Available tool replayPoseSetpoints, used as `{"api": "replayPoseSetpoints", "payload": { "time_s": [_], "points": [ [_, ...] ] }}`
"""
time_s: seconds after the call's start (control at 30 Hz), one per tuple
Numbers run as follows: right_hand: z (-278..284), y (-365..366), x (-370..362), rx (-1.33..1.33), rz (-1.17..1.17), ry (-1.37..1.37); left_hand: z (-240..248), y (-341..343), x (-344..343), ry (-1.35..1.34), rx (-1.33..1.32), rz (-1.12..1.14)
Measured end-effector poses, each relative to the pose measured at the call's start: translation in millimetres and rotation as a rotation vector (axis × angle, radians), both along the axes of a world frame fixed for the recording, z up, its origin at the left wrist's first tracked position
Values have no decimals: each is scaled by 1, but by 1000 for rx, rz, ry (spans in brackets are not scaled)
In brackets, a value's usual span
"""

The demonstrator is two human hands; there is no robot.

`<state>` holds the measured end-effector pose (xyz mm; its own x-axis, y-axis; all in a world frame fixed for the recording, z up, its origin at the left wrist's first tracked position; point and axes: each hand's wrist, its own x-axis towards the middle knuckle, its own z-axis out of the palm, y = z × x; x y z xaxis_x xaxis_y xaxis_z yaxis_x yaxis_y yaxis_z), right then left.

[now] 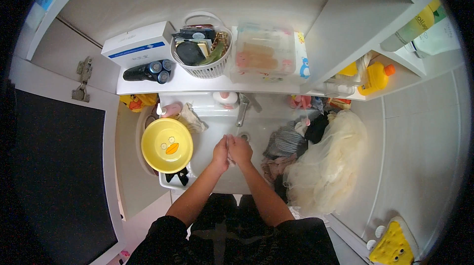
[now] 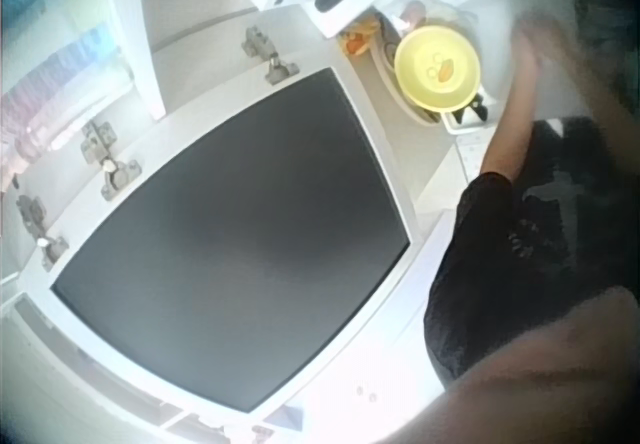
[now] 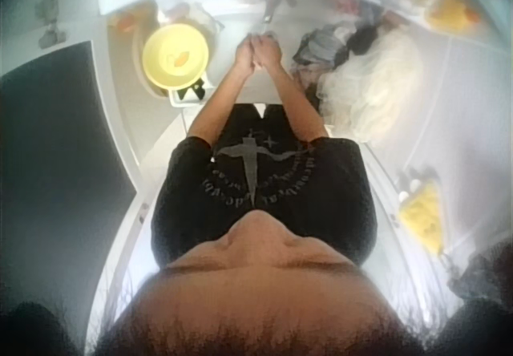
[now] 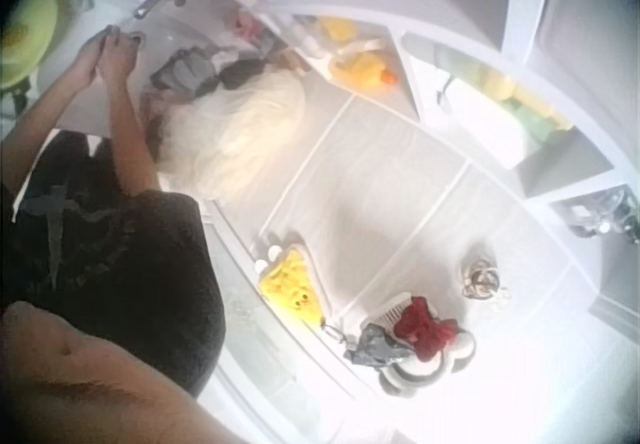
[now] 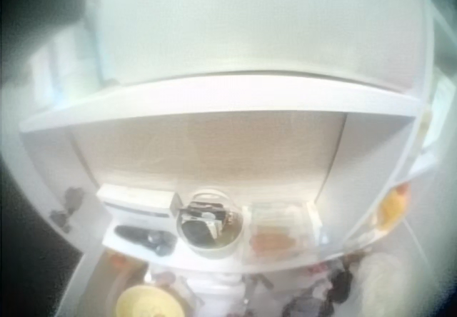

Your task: The person turns on the faucet to wet a cloth, rubs a bar of soap onto it, and scrubs the cloth by hand over the sink.

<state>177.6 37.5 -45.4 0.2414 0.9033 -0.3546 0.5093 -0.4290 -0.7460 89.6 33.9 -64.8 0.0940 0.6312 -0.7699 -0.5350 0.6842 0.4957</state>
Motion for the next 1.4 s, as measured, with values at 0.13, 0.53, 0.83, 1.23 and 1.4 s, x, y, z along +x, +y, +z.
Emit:
{"api": "replayPoseSetpoints", "payload": {
  "time_s": [0.13, 0.53, 0.83, 1.23, 1.4],
  "points": [
    [-6, 0, 0, 41, 41, 3, 4, -2, -6, -75, -40, -42],
    [-25, -3, 20, -79, -74, 477, -3, 10, -6, -96, 78, -61],
    [-53, -10, 42, 249, -79, 282, -1, 9, -2, 74, 244, -261],
    [-54, -21, 41, 368, -244, 152, 7, 1, -2, 56, 97, -183],
    [-19, -22, 34, -147, -237, 418, 5, -2, -10, 12, 56, -98]
  ]
}}
